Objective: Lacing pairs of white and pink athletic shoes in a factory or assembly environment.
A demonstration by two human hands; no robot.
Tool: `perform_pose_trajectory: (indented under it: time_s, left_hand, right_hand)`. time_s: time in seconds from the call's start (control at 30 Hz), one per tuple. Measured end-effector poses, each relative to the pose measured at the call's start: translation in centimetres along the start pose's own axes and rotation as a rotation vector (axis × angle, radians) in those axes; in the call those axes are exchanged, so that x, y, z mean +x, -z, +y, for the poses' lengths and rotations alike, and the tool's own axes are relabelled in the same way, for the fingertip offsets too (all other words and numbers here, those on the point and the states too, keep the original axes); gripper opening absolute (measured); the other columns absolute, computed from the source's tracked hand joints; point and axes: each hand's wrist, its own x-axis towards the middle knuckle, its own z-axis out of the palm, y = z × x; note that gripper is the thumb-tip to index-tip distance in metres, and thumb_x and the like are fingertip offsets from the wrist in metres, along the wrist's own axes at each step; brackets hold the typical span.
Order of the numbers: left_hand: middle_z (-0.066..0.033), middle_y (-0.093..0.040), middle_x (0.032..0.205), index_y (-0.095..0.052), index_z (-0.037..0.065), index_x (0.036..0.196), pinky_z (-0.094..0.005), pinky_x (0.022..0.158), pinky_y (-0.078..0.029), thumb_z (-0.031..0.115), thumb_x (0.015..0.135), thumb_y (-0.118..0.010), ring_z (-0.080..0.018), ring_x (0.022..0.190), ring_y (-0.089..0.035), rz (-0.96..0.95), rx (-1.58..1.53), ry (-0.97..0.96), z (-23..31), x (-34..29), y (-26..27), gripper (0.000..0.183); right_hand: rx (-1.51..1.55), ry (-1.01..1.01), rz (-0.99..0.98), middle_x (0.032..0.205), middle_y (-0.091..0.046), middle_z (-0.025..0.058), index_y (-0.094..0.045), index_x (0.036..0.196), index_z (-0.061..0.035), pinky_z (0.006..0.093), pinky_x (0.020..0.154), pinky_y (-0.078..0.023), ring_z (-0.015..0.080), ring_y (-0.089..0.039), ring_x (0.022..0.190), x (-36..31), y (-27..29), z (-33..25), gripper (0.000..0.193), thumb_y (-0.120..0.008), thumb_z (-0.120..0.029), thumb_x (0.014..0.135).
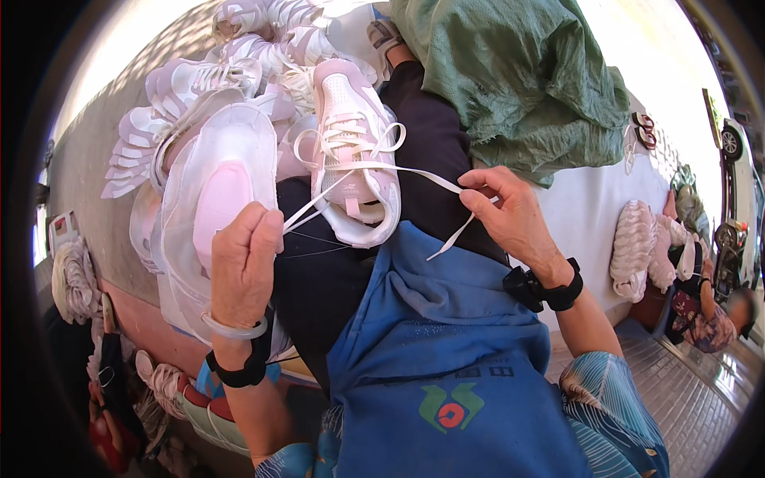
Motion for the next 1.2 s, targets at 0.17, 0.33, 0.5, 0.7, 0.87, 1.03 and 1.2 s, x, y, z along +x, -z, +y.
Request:
perform_pose_trajectory:
  time_s: [0.17, 0.33, 0.5, 0.7, 0.87, 1.03, 1.2]
  left_hand:
    - [-0.0151, -0.049, 0.067, -0.045, 0.000, 0.080, -0.0387, 0.060, -0.041, 0.015, 0.094, -0.055, -0.0334, 0.061, -0.047, -0.045, 0.355, -0.205, -0.8, 0.2, -1.9, 0.022]
    - [-0.0192, -0.056, 0.074, -0.049, 0.001, 0.084, -0.0420, 0.063, -0.043, 0.005, 0.086, -0.060, -0.0406, 0.070, -0.056, 0.006, 0.451, -0.150, -0.6, 0.9, -1.9, 0.011]
    - [-0.0207, -0.062, 0.078, -0.058, 0.002, 0.092, -0.0412, 0.064, -0.046, 0.002, 0.086, -0.058, -0.0395, 0.074, -0.061, -0.023, 0.525, -0.126, -0.4, 1.2, -1.9, 0.006]
    - [-0.0195, -0.063, 0.077, -0.060, 0.001, 0.089, -0.0406, 0.063, -0.047, 0.005, 0.086, -0.059, -0.0383, 0.071, -0.061, 0.107, 0.487, -0.270, -0.8, 3.5, -2.9, 0.005]
    - [-0.0183, -0.063, 0.076, -0.061, 0.001, 0.089, -0.0407, 0.063, -0.047, 0.007, 0.086, -0.059, -0.0378, 0.072, -0.061, 0.098, 0.539, -0.300, -0.4, 4.0, -3.1, 0.006]
    - [-0.0169, -0.064, 0.079, -0.061, 0.002, 0.092, -0.0409, 0.067, -0.047, 0.007, 0.087, -0.059, -0.0369, 0.076, -0.062, 0.058, 0.597, -0.297, 0.2, 4.8, -3.2, 0.008]
    - [-0.0188, -0.064, 0.097, -0.058, -0.001, 0.093, -0.0432, 0.080, -0.046, 0.006, 0.089, -0.056, -0.0392, 0.089, -0.060, 0.123, 0.656, -0.242, 0.4, 5.3, -3.4, 0.008]
  right_hand:
    - [-0.205, 0.359, -0.055, 0.095, -0.058, 0.0114, -0.063, 0.101, -0.0007, 0.0337, 0.075, -0.051, 0.0259, -0.060, 0.082, -0.9, 1.1, -0.6, 0.024, -0.057, 0.005, 0.078]
    - [-0.517, 0.673, -0.360, 0.101, -0.056, 0.0087, -0.063, 0.100, -0.0014, 0.0344, 0.081, -0.049, 0.0245, -0.055, 0.090, -1.4, 0.4, -0.4, 0.026, -0.060, 0.002, 0.073]
    - [-0.576, 0.756, -0.428, 0.100, -0.056, 0.0072, -0.061, 0.095, -0.0024, 0.0335, 0.079, -0.048, 0.0229, -0.054, 0.090, -0.6, 0.7, -0.3, 0.020, -0.061, -0.004, 0.075]
    - [-0.402, 0.652, -0.257, 0.085, -0.059, 0.0105, -0.055, 0.088, -0.0033, 0.0374, 0.068, -0.050, 0.0287, -0.060, 0.075, 1.5, -1.8, -2.1, 0.011, -0.061, -0.006, 0.079]
    - [-0.584, 0.635, -0.252, 0.071, -0.060, 0.0116, -0.052, 0.083, -0.0042, 0.0410, 0.059, -0.050, 0.0320, -0.063, 0.068, 4.6, -3.2, -1.9, 0.008, -0.057, -0.010, 0.082]
    - [-0.584, 0.661, -0.184, 0.078, -0.058, 0.0125, -0.055, 0.080, -0.0024, 0.0403, 0.058, -0.050, 0.0304, -0.063, 0.068, 5.8, -3.6, -2.1, 0.007, -0.056, -0.009, 0.082]
    - [-0.458, 0.629, -0.142, 0.081, -0.054, 0.0143, -0.056, 0.077, -0.0011, 0.0404, 0.058, -0.050, 0.0322, -0.059, 0.064, 5.8, -4.2, -1.8, 0.008, -0.059, -0.008, 0.081]
